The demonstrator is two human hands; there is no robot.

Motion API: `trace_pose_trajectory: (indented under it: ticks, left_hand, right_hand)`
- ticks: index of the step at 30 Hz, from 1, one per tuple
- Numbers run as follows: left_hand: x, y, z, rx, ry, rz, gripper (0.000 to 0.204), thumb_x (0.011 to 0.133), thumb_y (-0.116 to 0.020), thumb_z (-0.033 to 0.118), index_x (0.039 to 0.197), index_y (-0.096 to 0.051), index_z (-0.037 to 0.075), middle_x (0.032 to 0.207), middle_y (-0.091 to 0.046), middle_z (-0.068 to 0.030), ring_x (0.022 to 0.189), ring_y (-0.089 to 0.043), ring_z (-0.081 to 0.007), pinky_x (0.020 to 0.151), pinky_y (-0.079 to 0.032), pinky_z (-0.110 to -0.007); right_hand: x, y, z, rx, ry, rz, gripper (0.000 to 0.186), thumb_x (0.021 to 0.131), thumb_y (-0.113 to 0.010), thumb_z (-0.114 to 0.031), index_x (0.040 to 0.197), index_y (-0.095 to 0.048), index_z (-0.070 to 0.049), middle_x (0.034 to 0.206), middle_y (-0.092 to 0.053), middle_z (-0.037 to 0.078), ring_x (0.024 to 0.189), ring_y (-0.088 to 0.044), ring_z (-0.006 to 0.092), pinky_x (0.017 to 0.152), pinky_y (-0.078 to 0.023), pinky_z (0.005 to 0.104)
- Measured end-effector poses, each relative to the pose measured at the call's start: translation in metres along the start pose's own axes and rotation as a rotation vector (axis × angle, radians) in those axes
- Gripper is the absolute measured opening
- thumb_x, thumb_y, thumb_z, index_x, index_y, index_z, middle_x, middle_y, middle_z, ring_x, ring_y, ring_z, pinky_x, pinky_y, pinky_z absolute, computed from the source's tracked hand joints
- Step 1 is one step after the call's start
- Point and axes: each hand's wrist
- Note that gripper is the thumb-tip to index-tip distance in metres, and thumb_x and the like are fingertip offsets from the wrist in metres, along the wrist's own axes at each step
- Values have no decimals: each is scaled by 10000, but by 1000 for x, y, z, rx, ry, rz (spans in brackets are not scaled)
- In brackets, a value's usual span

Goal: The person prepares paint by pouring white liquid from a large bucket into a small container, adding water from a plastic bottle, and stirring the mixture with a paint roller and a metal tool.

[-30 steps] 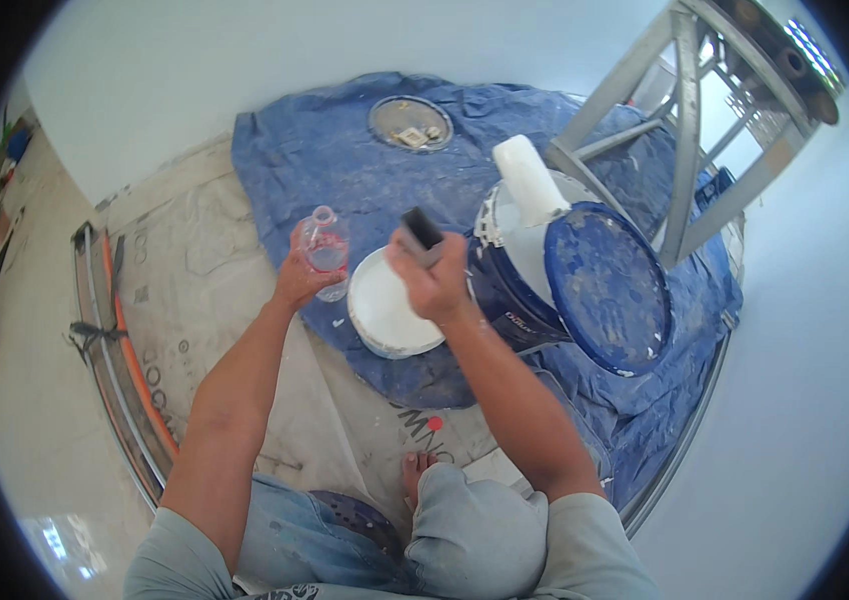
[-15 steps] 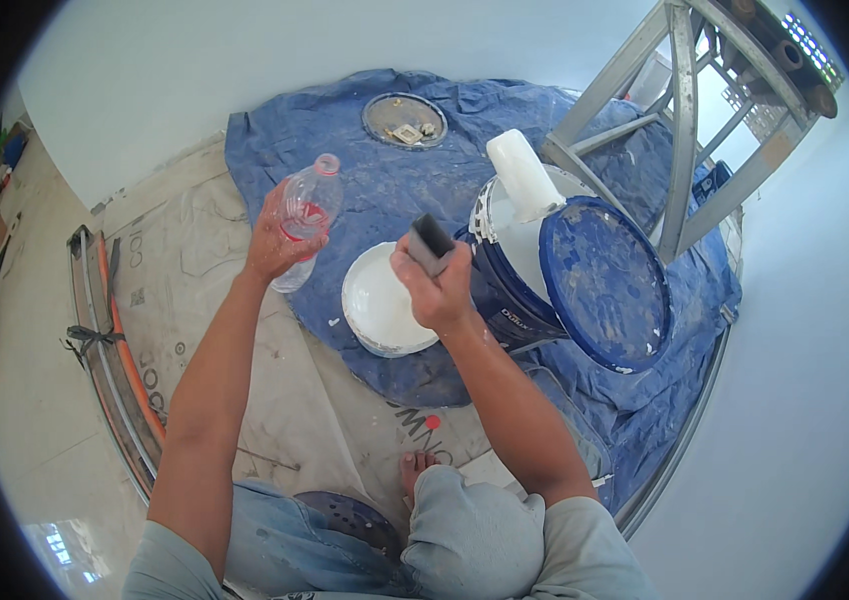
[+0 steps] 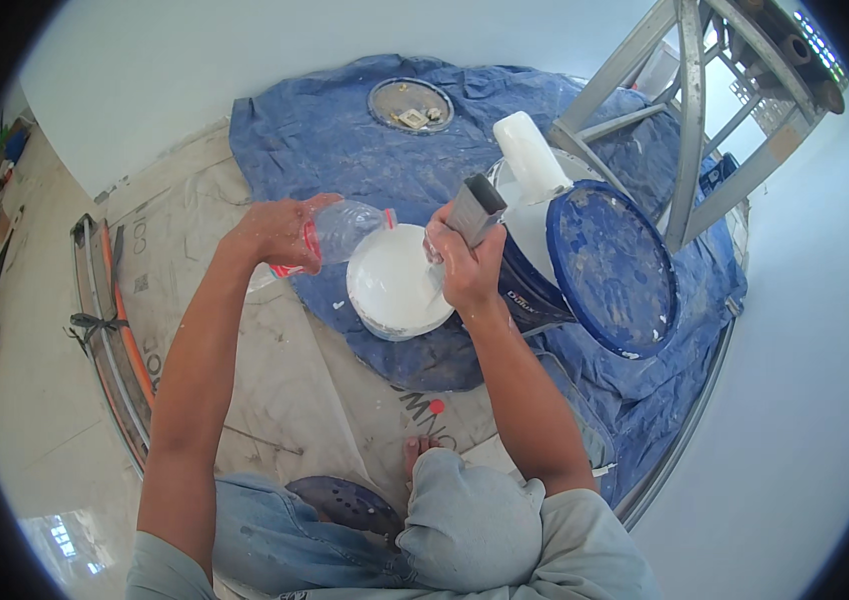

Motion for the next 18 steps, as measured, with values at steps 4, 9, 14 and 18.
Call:
trace_pose_trajectory:
  ticks: [4, 9, 14, 18]
  left_hand:
    - [4, 1, 20, 46, 9, -89, 969, 546, -753, 334, 1444, -394, 295, 1015, -713, -87, 961, -685, -299, 813, -535, -429]
    - [1, 3, 28, 90, 18, -162, 959, 522, -773, 322, 1419, -433, 307, 905, -715, -71, 845, -700, -288, 757, -536, -396]
    - [1, 1, 31, 109, 32, -188, 960, 512, -783, 298, 1410, -444, 316, 916, -717, -62, 860, -701, -274, 761, -536, -393]
    - [5, 1, 37, 141, 22, -186, 956, 500, -785, 287, 1398, -458, 323, 948, -716, -59, 866, -700, -266, 766, -539, -397]
  right_hand:
    - [8, 7, 24, -37, 209, 10, 54, 798, -531, -15, 752, -523, 11, 664, -514, 70, 577, -481, 129, 544, -410, 285]
    - [4, 8, 10, 329, 2, -24, 30, 807, -498, -26, 794, -490, 0, 655, -470, 81, 565, -409, 132, 542, -399, 307]
    - [0, 9, -1, 63, -23, -35, 43, 801, -515, -22, 778, -527, 12, 661, -531, 73, 557, -485, 130, 528, -408, 291]
    - [6, 5, 14, -88, 211, -28, 67, 803, -506, -26, 766, -533, 23, 659, -546, 77, 546, -494, 133, 531, -420, 294]
Point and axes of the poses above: each hand's wrist, its own x-axis towards the middle knuckle, its own y-axis out of the back of the hand, z = x × y
